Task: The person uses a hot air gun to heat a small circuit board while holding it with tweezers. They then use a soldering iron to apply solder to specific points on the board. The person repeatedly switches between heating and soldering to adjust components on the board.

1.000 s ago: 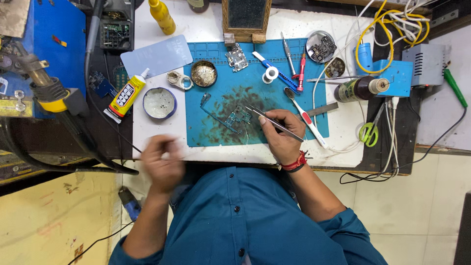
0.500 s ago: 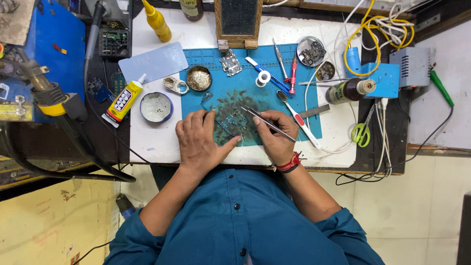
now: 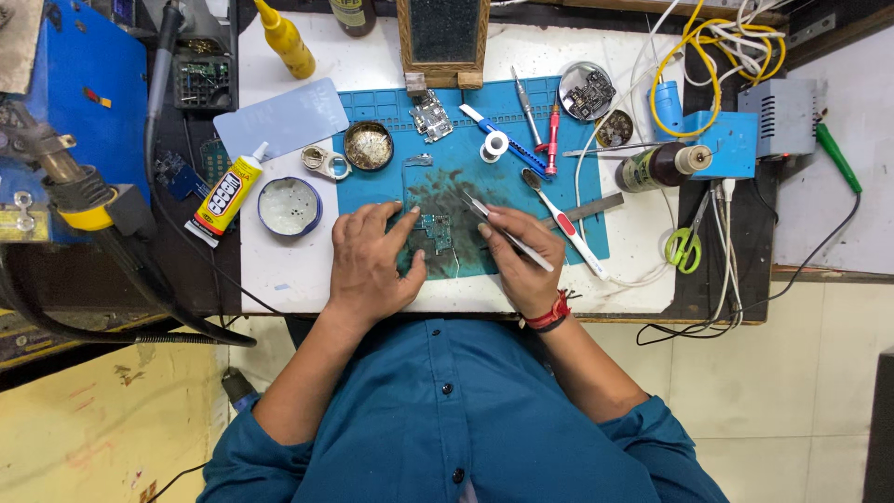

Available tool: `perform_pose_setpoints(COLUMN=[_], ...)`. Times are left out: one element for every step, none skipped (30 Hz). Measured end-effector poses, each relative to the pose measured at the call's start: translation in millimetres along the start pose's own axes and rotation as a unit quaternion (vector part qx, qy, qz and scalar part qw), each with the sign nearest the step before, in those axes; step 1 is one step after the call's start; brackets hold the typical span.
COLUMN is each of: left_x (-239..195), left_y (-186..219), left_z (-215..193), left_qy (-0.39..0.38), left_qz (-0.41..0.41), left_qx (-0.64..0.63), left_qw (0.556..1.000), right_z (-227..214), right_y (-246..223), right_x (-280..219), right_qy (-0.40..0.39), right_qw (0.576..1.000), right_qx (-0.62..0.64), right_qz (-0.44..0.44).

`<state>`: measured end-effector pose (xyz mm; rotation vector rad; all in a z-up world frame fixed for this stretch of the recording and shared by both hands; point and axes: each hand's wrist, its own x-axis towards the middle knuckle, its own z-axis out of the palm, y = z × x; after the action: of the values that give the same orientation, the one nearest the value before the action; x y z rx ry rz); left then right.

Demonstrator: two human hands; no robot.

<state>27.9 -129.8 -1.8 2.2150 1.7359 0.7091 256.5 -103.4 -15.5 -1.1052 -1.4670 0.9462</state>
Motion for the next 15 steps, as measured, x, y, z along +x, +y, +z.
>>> perform_pose_setpoints(left_x=[0, -1, -2, -4, -5, -6, -6, -6, -6, -6, -5, -4, -4, -4, -3], left_y=[0, 0, 1, 1, 3, 5, 7, 9, 9, 8, 8, 7, 7, 7, 7], left_z=[0, 1, 2, 3, 4, 6, 8, 10, 10, 11, 11, 12, 12, 12, 12], left_qy=[0.012, 0.024, 0.035, 0.042, 0.05, 0.057, 0.055, 0.054, 0.051, 0.047, 0.043, 0.038, 0.036, 0.033, 0.031], left_qz=[0.002, 0.005, 0.006, 0.002, -0.002, -0.005, -0.002, 0.001, 0.002, 0.015, 0.026, 0.038, 0.045, 0.052, 0.059], left_qx=[-0.003, -0.007, -0.01, -0.031, -0.054, -0.076, -0.073, -0.069, -0.065, -0.062, -0.06, -0.057, -0.053, -0.05, -0.046], left_qw=[1.0, 1.0, 0.999, 0.999, 0.997, 0.995, 0.996, 0.996, 0.997, 0.997, 0.997, 0.997, 0.997, 0.997, 0.997], right_z=[0, 0, 0, -1, -2, -2, -2, -1, 0, 0, 0, -1, -1, -1, 0], right_y=[-3, -5, -8, -10, -12, -14, -15, -16, -16, -15, -15, -14, -12, -11, -10], right_x=[-1, -3, -5, -7, -9, -10, -11, -11, -11, -11, -10, -9, -8, -8, -7], right_qy=[0.001, 0.003, 0.004, 0.005, 0.008, 0.007, 0.005, 0.004, 0.001, -0.001, -0.004, -0.005, -0.005, -0.005, -0.006], right_qw=[1.0, 0.999, 0.998, 0.997, 0.995, 0.995, 0.995, 0.995, 0.995, 0.994, 0.994, 0.994, 0.993, 0.993, 0.993], right_qx=[-0.021, -0.042, -0.061, -0.08, -0.101, -0.102, -0.102, -0.102, -0.104, -0.105, -0.106, -0.109, -0.112, -0.115, -0.115], right_qz=[-0.015, -0.029, -0.013, 0.003, 0.018, 0.011, 0.003, -0.006, 0.0, 0.006, 0.011, 0.016, 0.021, 0.027, 0.026])
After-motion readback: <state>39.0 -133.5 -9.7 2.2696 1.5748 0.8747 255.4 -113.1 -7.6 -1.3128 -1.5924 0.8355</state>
